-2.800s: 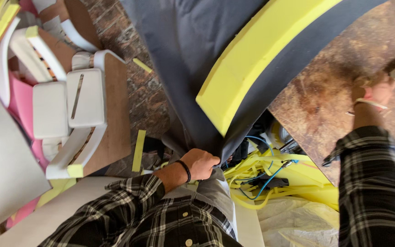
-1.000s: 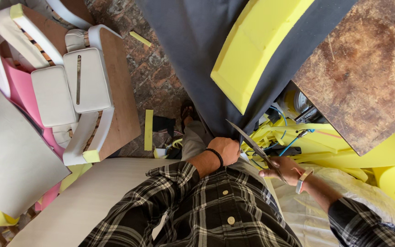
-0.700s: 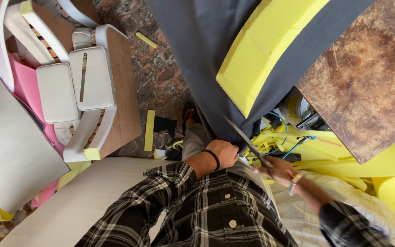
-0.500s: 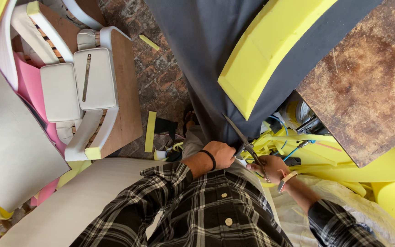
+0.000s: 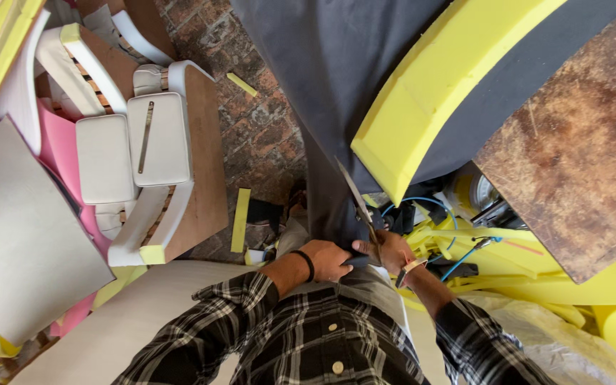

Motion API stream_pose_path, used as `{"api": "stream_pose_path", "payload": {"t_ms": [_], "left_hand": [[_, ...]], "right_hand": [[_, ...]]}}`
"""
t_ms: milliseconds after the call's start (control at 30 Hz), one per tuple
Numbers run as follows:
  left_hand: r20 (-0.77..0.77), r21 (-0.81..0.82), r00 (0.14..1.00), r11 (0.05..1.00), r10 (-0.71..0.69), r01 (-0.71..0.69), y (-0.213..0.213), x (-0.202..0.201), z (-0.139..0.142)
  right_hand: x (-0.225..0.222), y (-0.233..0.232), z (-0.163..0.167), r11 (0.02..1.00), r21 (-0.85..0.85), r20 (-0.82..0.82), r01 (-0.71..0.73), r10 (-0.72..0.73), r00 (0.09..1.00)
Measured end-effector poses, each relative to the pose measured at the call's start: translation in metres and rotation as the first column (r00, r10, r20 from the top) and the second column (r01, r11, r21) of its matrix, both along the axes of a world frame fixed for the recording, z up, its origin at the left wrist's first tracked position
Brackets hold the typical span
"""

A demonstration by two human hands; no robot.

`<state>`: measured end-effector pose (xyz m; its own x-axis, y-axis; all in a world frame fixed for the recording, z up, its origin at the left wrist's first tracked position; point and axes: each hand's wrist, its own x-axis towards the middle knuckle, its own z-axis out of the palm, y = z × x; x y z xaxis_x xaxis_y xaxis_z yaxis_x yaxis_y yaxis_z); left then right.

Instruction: The person spreads a large gray fabric sheet over a work table, lays a curved yellow foam piece on top of the fabric, and uses shears to cut the fabric along the curved edge of the foam, repositioning the fabric and foam as they cut around the curve.

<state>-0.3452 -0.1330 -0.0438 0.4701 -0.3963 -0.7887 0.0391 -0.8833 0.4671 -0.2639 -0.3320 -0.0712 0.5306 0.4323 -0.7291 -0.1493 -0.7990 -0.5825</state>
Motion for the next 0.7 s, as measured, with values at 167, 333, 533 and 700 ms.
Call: {"api": "stream_pose_path", "payload": {"t_ms": [167,333,533,700], "left_hand": [[0.041,-0.144,0.999,0.99,0.006,0.0,0.027,-0.009,0.004],[-0.164,-0.105,0.986,0.994,-0.043,0.026,0.053,-0.009,0.012],[-0.159,-0.18,0.983,0.982,-0.092,0.063,0.114,-0.021,0.014],[-0.184,-0.146,0.974,0.983,-0.134,0.107,0.165,-0.022,0.008]], "right_hand": [[-0.008,0.029,0.004,1.0,-0.009,0.027,0.001,0.0,1.0],[-0.012,0.059,0.01,0.991,-0.122,0.058,0.052,-0.045,0.997],[-0.044,0.108,0.002,0.849,0.081,-0.241,0.522,-0.492,0.836],[-0.06,0.175,-0.015,0.712,0.121,-0.152,0.692,-0.675,0.722]]}}
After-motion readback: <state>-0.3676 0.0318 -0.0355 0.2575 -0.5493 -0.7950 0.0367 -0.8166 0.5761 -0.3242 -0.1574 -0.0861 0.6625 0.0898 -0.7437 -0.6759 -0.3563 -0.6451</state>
